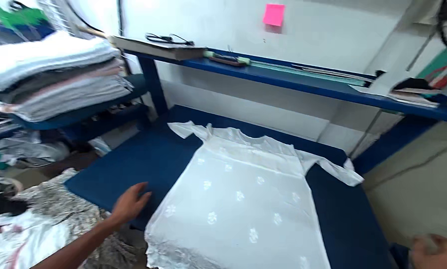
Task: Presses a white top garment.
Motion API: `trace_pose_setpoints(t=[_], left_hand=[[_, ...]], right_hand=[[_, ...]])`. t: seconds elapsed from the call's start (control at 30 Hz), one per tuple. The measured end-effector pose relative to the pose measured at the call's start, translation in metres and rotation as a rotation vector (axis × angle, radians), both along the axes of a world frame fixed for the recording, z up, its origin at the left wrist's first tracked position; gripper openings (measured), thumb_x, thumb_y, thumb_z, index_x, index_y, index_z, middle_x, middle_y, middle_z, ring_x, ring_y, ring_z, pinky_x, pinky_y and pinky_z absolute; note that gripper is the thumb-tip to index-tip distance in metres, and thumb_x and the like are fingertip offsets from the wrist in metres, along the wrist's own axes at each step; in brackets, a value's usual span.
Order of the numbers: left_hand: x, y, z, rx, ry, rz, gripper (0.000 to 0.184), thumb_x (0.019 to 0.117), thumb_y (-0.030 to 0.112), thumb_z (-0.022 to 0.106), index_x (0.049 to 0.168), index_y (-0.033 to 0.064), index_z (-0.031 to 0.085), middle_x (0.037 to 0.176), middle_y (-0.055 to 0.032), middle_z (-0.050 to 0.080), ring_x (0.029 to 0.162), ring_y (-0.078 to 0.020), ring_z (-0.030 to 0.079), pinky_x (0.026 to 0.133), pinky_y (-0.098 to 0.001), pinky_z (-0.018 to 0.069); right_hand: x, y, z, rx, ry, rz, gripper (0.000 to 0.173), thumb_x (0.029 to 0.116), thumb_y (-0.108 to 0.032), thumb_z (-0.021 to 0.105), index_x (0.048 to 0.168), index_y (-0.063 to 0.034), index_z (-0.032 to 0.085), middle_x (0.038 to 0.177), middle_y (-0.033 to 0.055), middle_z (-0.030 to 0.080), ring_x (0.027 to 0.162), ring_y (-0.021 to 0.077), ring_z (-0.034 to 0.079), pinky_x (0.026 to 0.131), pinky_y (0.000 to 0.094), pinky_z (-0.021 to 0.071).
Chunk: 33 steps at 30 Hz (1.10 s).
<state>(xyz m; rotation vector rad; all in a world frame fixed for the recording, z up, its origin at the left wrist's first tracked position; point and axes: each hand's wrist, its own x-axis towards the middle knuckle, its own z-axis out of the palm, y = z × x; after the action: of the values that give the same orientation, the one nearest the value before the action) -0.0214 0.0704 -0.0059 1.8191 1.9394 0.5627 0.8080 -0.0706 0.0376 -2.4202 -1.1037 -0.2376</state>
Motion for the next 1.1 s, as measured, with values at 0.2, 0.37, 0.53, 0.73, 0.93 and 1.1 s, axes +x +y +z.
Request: trace_pose_setpoints(t=[0.2, 0.37, 0.53, 0.73, 0.93, 1.1], left_hand=[[0.093, 0.130, -0.028, -0.111, 0.129, 0.006, 0.051, 0.1069, 0.038, 0.048, 0.145, 0.0046, 0.055, 0.144, -0.0212, 0.056, 0.137, -0.0403, 0.050, 0.112, -0.0588, 0.0414], [0.131, 0.183, -0.014, -0.298, 0.171, 0.056, 0.059, 0.0981, 0.043, 0.064, 0.140, 0.0034, 0.053, 0.138, -0.0230, 0.058, 0.124, -0.0408, 0.061, 0.099, -0.0599, 0.0515], [0.125, 0.200, 0.002, -0.394, 0.152, -0.201, 0.037, 0.1036, 0.031, 0.057, 0.121, 0.0002, 0.065, 0.116, -0.0257, 0.069, 0.111, -0.0455, 0.065, 0.092, -0.0693, 0.0488], [0.119, 0.186, 0.011, -0.651, -0.590, 0.041, 0.048, 0.1058, 0.037, 0.055, 0.142, 0.0051, 0.048, 0.113, -0.0214, 0.068, 0.094, -0.0308, 0.070, 0.079, -0.0471, 0.0576], [0.097, 0.179, 0.006, -0.694, -0.567, -0.005, 0.021, 0.1012, 0.016, 0.063, 0.116, 0.0005, 0.067, 0.090, -0.0150, 0.073, 0.074, -0.0204, 0.071, 0.066, -0.0345, 0.0589], [0.108, 0.236, -0.009, -0.345, -0.493, -0.180, 0.020, 0.0992, 0.012, 0.067, 0.109, -0.0064, 0.065, 0.089, -0.0209, 0.068, 0.079, -0.0285, 0.067, 0.079, -0.0533, 0.0561]], right_hand=[[-0.122, 0.115, -0.094, -0.224, 0.436, 0.232, 0.048, 0.1007, -0.036, 0.064, 0.122, 0.0067, 0.067, 0.120, 0.0331, 0.065, 0.116, 0.0485, 0.061, 0.100, 0.0654, 0.0467], [-0.155, 0.168, -0.083, -0.435, 0.271, 0.129, 0.065, 0.0927, -0.044, 0.074, 0.131, 0.0062, 0.060, 0.135, 0.0349, 0.055, 0.128, 0.0502, 0.054, 0.103, 0.0635, 0.0462], [-0.135, 0.184, -0.060, -0.604, 0.406, 0.180, 0.064, 0.0882, -0.041, 0.080, 0.126, 0.0077, 0.062, 0.127, 0.0323, 0.062, 0.123, 0.0475, 0.057, 0.104, 0.0644, 0.0437], [-0.143, 0.186, -0.042, -0.774, 0.710, 0.227, 0.044, 0.0934, -0.031, 0.077, 0.119, 0.0028, 0.063, 0.110, 0.0222, 0.065, 0.094, 0.0301, 0.063, 0.082, 0.0493, 0.0526], [-0.140, 0.178, -0.038, -0.767, 0.588, 0.143, 0.029, 0.0959, -0.020, 0.074, 0.112, 0.0026, 0.063, 0.089, 0.0173, 0.063, 0.070, 0.0236, 0.056, 0.065, 0.0420, 0.0478], [-0.151, 0.202, -0.021, -0.528, 0.634, 0.022, 0.037, 0.1049, -0.024, 0.061, 0.130, 0.0020, 0.053, 0.091, 0.0179, 0.063, 0.066, 0.0217, 0.059, 0.062, 0.0390, 0.0514]])
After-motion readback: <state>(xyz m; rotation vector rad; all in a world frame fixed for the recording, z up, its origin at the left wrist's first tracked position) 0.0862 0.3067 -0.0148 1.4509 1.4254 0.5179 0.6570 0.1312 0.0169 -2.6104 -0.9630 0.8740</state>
